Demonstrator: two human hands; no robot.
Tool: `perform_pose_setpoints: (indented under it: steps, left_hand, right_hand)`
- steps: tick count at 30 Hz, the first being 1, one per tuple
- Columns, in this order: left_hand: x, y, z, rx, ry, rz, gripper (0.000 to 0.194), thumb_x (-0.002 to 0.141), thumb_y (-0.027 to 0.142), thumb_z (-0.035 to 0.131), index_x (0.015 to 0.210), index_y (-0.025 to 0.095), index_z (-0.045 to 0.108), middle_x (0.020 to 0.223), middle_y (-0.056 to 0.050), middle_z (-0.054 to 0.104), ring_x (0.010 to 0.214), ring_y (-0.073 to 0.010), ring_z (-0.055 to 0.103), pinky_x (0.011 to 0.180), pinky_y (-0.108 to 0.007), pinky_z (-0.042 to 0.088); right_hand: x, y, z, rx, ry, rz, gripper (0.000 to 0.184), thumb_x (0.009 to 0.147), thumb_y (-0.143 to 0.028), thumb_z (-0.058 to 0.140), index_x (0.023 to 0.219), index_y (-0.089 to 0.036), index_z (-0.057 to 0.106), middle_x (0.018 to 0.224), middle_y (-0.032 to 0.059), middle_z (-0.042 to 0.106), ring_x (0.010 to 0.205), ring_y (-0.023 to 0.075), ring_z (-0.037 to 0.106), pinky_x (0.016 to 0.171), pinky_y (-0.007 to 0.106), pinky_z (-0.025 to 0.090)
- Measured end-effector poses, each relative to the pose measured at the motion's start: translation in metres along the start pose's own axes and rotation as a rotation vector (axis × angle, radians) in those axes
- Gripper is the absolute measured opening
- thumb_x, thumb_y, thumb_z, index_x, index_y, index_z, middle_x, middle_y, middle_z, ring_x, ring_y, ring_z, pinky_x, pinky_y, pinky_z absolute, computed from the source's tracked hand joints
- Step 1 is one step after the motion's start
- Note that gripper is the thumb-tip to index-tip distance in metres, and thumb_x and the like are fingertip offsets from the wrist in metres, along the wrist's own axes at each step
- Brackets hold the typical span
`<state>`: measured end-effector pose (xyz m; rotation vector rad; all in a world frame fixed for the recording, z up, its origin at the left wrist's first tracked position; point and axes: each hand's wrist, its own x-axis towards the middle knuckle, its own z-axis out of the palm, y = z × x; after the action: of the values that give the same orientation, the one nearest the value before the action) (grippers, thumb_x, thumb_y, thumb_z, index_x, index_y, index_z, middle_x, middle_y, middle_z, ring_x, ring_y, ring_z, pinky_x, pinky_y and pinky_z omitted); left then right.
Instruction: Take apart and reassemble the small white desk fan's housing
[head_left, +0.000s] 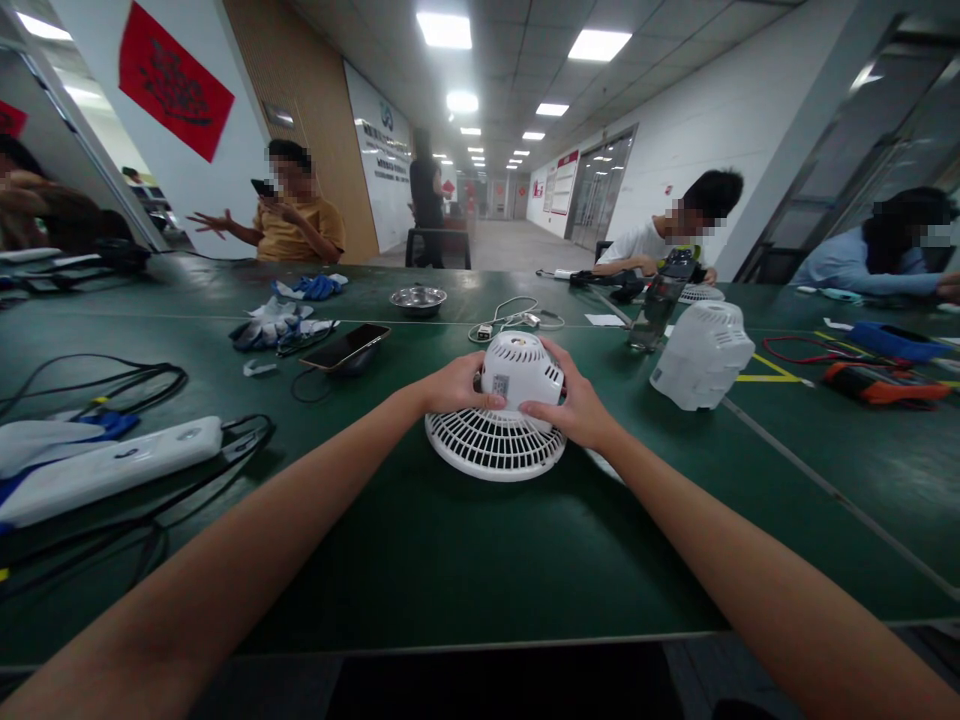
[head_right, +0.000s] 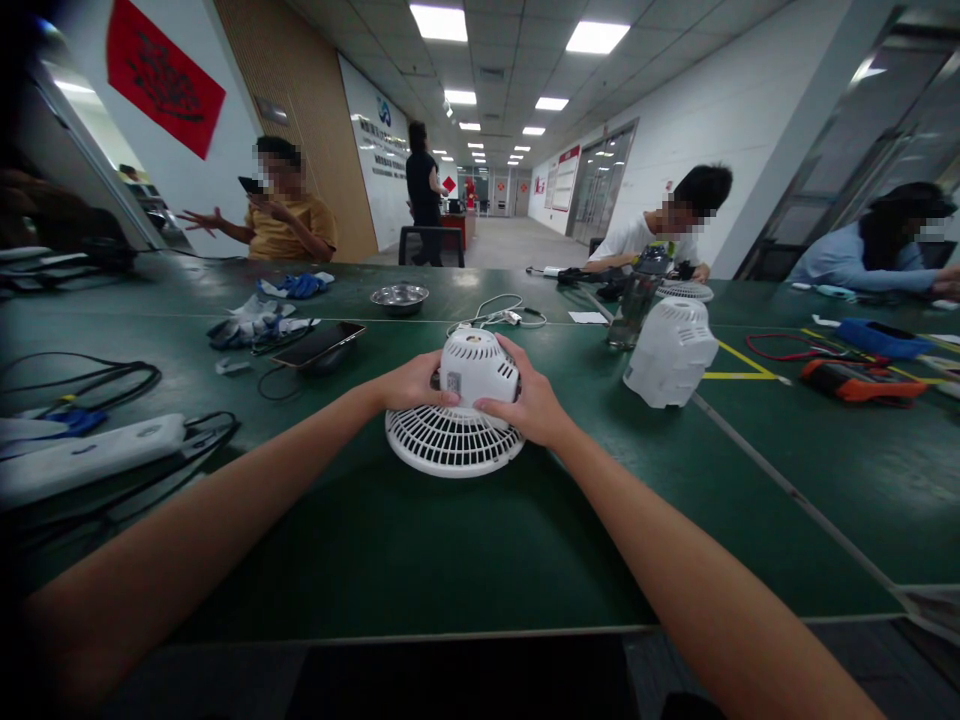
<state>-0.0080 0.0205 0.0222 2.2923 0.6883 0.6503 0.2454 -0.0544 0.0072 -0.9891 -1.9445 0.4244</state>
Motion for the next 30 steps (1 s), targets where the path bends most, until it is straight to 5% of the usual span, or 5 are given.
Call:
perform_pose_setpoints:
  steps: [14,18,21,25,30]
  left_hand:
    - [0.000,0.003,-0.002,0.117,0.051,0.080,0.073,0.067,0.046,0.083,0.130,0.015,0.059,0.127,-0.017,0.067,0.113,-0.0343,0.065,0.094,-0.053,0.052]
    - [0.001,-0.001,0.000,0.170,0.144,0.151,0.065,0.081,0.041,0.072,0.137,0.015,0.054,0.131,-0.018,0.065,0.116,-0.0334,0.064,0.101,-0.055,0.048]
    - [0.001,-0.001,0.008,0.063,0.146,0.160,0.088,0.083,0.043,0.071,0.156,0.021,0.028,0.140,-0.019,0.058,0.126,-0.0356,0.058,0.108,-0.058,0.043]
    - [0.002,0.005,0.018,0.022,0.137,0.181,0.128,0.068,0.049,0.083,0.160,0.028,-0.003,0.160,-0.023,0.031,0.139,-0.0446,0.044,0.112,-0.065,0.035]
    - [0.003,0.013,0.024,0.125,0.199,0.236,0.129,0.062,0.048,0.087,0.158,0.030,0.002,0.162,-0.021,0.024,0.139,-0.0471,0.041,0.111,-0.064,0.036]
  right_hand:
    - [0.000,0.004,-0.007,-0.134,-0.019,-0.073,0.094,0.081,-0.055,0.072,0.157,-0.033,0.022,0.153,0.0117,0.046,0.125,0.0384,0.057,0.105,0.062,0.045]
    - [0.000,0.007,-0.014,-0.156,-0.046,-0.060,0.092,0.085,-0.056,0.066,0.159,-0.030,0.019,0.127,0.0125,0.066,0.098,0.0344,0.068,0.091,0.060,0.053]
    - [-0.003,0.004,-0.015,-0.070,-0.096,-0.001,0.092,0.086,-0.051,0.064,0.159,-0.029,0.013,0.100,0.0065,0.073,0.071,0.0261,0.067,0.074,0.051,0.057]
    - [-0.004,-0.001,-0.012,-0.062,-0.141,0.004,0.093,0.082,-0.038,0.064,0.159,-0.030,0.012,0.094,0.0029,0.073,0.066,0.0236,0.064,0.072,0.049,0.057]
    - [-0.002,-0.007,-0.012,-0.094,-0.151,0.018,0.095,0.074,-0.027,0.060,0.158,-0.031,0.016,0.084,-0.0002,0.070,0.063,0.0222,0.062,0.071,0.048,0.057]
